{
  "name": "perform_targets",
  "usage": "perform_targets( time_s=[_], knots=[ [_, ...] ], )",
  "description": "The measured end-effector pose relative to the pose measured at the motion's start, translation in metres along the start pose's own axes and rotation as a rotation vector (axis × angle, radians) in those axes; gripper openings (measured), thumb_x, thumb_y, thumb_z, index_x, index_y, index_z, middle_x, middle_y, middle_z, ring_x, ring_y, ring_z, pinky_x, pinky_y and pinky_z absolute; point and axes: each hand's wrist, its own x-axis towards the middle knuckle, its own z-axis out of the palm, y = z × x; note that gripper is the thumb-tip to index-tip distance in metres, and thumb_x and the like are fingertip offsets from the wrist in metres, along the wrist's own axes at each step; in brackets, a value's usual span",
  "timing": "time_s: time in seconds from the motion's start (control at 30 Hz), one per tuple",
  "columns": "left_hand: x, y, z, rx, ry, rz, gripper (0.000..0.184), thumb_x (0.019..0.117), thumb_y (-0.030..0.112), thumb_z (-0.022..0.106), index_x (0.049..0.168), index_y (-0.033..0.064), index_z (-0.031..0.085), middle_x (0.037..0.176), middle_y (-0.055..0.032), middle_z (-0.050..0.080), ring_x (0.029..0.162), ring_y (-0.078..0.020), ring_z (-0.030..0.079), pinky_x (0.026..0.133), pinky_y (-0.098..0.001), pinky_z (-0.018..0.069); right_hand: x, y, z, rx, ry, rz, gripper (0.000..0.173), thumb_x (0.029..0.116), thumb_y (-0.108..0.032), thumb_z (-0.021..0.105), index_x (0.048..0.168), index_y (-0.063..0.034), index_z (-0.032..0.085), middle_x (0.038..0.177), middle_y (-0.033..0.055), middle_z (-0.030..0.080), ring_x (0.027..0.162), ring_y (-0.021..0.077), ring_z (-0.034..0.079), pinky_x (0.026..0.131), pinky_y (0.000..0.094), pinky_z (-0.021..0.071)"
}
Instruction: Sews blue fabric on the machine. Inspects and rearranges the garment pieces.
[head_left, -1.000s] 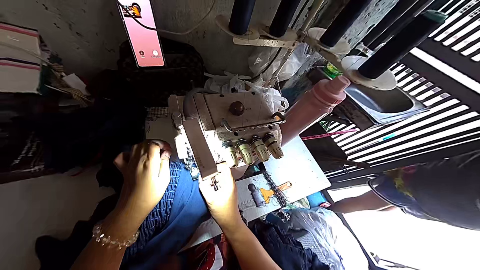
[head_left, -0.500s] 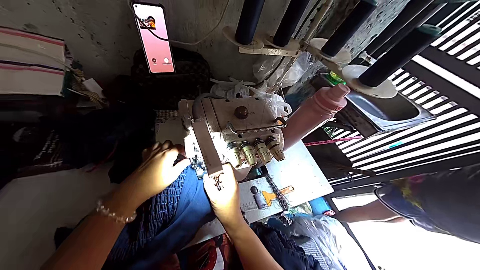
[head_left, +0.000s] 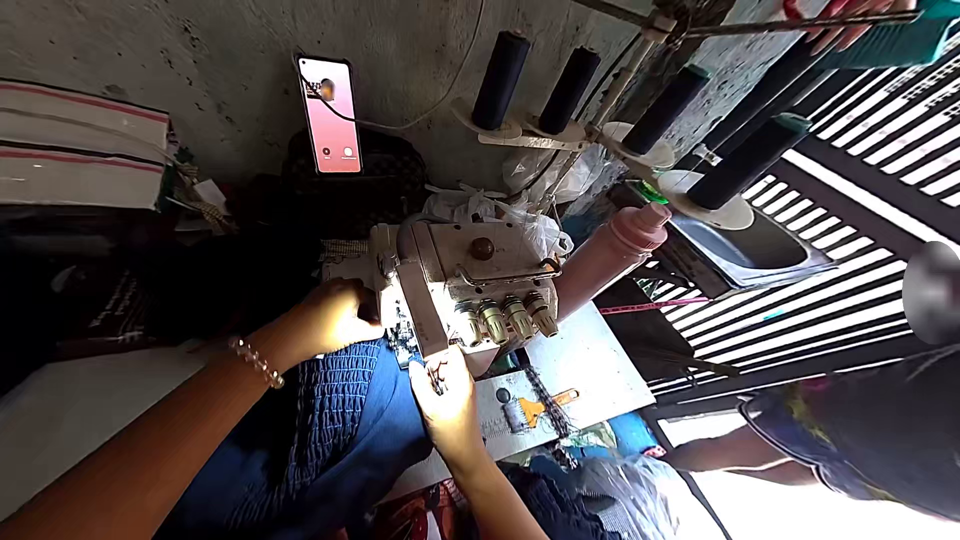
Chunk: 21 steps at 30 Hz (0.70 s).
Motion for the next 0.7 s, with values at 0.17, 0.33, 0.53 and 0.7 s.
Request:
perform_targets(
  time_s=[0.17,0.33,0.53,0.7],
  knots=[
    [-0.006,-0.019,0.024,0.153,0.350,0.070,0.027,0.0750,0.024,0.085,0.074,0.0013,0.070,0.089,-0.0182,0.066,0.093,-0.0397,0.062,0.077,-0.0548,0.0483,-0.022,0.000,-0.030,-0.285,0.025,-0.211,0.019,0.0921,-0.024,0.071,0.098,-0.0059,0.070,0.084,0.0007,0.072,0.074,0.0033,0.067,0.065,0.0193,0.0553],
    [-0.047,0.015,0.041,0.260,0.515,0.100,0.019,0.0813,0.026,0.067,0.077,0.0072,0.068,0.095,-0.0149,0.066,0.095,-0.0418,0.063,0.072,-0.0578,0.0478,-0.011,-0.013,-0.032,-0.207,-0.059,-0.345,0.018,0.0931,-0.012,0.066,0.105,-0.0038,0.076,0.095,0.0042,0.076,0.081,0.0045,0.071,0.071,0.0198,0.0582],
    [-0.071,0.021,0.085,0.060,0.633,0.037,0.028,0.0918,0.030,0.052,0.088,0.0119,0.074,0.116,-0.0038,0.072,0.112,-0.0310,0.062,0.091,-0.0509,0.0450,0.016,-0.025,-0.003,-0.437,-0.170,-0.428,0.027,0.0794,-0.008,0.066,0.102,-0.0084,0.082,0.088,0.0069,0.078,0.073,0.0210,0.075,0.056,0.0419,0.0580],
    [-0.075,0.019,0.086,-0.032,0.618,0.013,0.030,0.0936,0.039,0.053,0.091,0.0165,0.073,0.117,0.0002,0.072,0.115,-0.0253,0.060,0.093,-0.0481,0.0416,0.020,-0.015,-0.013,-0.447,-0.250,-0.551,0.021,0.0812,-0.010,0.066,0.096,-0.0084,0.081,0.085,0.0063,0.077,0.071,0.0186,0.073,0.056,0.0358,0.0574]
  ],
)
